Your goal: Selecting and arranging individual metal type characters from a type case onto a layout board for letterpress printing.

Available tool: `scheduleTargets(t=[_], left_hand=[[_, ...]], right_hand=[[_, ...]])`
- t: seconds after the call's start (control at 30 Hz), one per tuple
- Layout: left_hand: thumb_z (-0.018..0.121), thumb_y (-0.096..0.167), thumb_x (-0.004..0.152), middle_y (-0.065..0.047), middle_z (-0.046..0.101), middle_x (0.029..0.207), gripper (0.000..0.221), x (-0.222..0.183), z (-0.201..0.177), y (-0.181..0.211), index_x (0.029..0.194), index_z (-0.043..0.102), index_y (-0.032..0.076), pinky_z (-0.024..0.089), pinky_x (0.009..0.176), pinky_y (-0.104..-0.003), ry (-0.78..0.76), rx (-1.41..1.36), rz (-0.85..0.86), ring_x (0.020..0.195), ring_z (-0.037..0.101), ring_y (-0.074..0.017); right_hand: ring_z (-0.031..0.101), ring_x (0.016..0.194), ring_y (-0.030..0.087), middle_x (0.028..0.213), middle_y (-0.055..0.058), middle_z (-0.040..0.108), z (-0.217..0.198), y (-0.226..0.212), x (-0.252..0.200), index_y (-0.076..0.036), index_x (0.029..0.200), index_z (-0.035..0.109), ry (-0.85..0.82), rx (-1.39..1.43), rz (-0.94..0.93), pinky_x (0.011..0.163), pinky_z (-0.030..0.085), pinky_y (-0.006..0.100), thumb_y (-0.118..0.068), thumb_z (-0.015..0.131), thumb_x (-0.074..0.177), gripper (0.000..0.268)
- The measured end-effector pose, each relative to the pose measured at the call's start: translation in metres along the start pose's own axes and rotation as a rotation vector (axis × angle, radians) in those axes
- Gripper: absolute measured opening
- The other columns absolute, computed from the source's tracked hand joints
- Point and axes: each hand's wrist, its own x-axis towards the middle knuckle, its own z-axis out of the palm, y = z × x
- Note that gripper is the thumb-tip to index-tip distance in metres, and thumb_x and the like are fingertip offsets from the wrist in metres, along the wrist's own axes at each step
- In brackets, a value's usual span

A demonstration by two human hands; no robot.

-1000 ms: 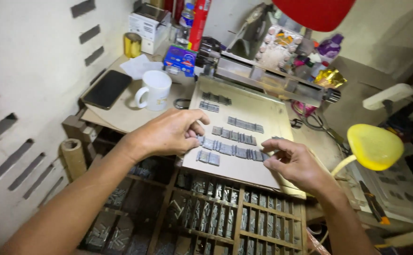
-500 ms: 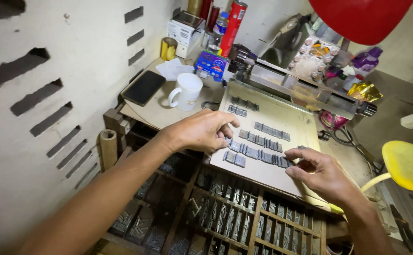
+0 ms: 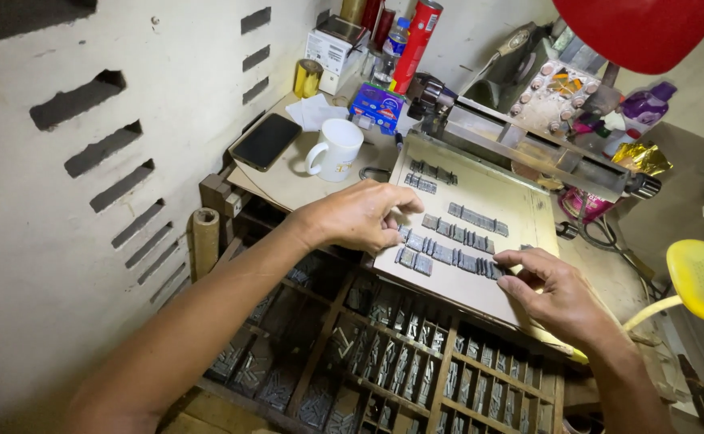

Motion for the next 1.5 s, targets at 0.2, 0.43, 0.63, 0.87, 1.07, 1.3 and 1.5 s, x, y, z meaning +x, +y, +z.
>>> scheduleTargets(t=[0.2, 0.43, 0.63, 0.87, 1.07, 1.3, 1.5], left_hand=[[0.055, -0.01, 0.09, -0.011, 0.067, 0.118, 0.034, -0.03, 0.035, -0.026, 0.119, 0.067, 0.002, 0.063, 0.095, -0.025, 0.376, 0.053, 0.311, 0.105, 0.068, -0.0181], [0.059, -0.02, 0.082, -0.013, 0.072, 0.116, 0.044, -0.043, 0.075, -0.044, 0.118, 0.07, 0.003, 0.058, 0.094, -0.034, 0.582, 0.368, 0.465, 0.097, 0.068, -0.0263], [0.063, -0.015, 0.083, -0.012, 0.071, 0.115, 0.041, -0.046, 0.081, -0.041, 0.119, 0.067, 0.005, 0.058, 0.089, -0.037, 0.614, 0.563, 0.448, 0.095, 0.067, -0.0282], [0.059, -0.008, 0.092, -0.012, 0.073, 0.11, 0.029, -0.044, 0.086, -0.036, 0.116, 0.068, 0.006, 0.058, 0.083, -0.038, 0.663, 0.635, 0.466, 0.098, 0.067, -0.0294], [0.058, 0.002, 0.098, -0.011, 0.072, 0.111, 0.02, -0.043, 0.093, -0.022, 0.115, 0.069, 0.007, 0.055, 0.081, -0.038, 0.644, 0.623, 0.479, 0.1, 0.066, -0.0267], [0.058, 0.004, 0.1, -0.012, 0.072, 0.111, 0.019, -0.038, 0.099, -0.011, 0.115, 0.069, 0.007, 0.055, 0.081, -0.039, 0.619, 0.602, 0.504, 0.1, 0.068, -0.0274], [0.061, -0.016, 0.082, -0.008, 0.076, 0.101, 0.032, -0.038, 0.078, 0.0, 0.105, 0.072, 0.004, 0.059, 0.097, -0.032, 0.453, 0.309, 0.483, 0.096, 0.067, -0.0227]], right_hand=[[0.07, 0.109, 0.023, 0.14, 0.008, 0.065, 0.01, 0.001, -0.034, -0.013, 0.13, 0.068, 0.156, 0.018, -0.095, 0.101, 0.058, 0.043, -0.022, 0.065, 0.09, 0.04], [0.078, 0.102, 0.024, 0.115, 0.015, 0.078, 0.063, 0.002, -0.028, -0.007, 0.121, 0.072, 0.246, 0.003, -0.553, 0.091, 0.065, 0.031, -0.008, 0.066, 0.091, 0.03], [0.074, 0.091, 0.02, 0.11, 0.011, 0.079, 0.081, 0.0, -0.01, -0.014, 0.124, 0.072, 0.316, -0.068, -0.663, 0.078, 0.066, 0.03, -0.005, 0.066, 0.089, 0.036], [0.076, 0.099, 0.021, 0.114, 0.012, 0.078, 0.081, -0.006, -0.01, -0.012, 0.122, 0.072, 0.315, -0.005, -0.715, 0.087, 0.066, 0.031, -0.008, 0.069, 0.09, 0.032], [0.075, 0.098, 0.021, 0.113, 0.012, 0.079, 0.071, -0.009, -0.029, -0.01, 0.12, 0.073, 0.302, 0.003, -0.636, 0.08, 0.067, 0.028, -0.007, 0.065, 0.092, 0.029], [0.078, 0.096, 0.018, 0.105, 0.008, 0.082, 0.057, -0.008, -0.045, -0.01, 0.113, 0.076, 0.292, 0.026, -0.604, 0.085, 0.066, 0.027, -0.008, 0.07, 0.089, 0.025], [0.078, 0.109, 0.026, 0.12, 0.014, 0.079, 0.044, -0.005, -0.04, -0.007, 0.119, 0.074, 0.125, 0.252, -0.419, 0.098, 0.065, 0.031, 0.001, 0.063, 0.089, 0.032]])
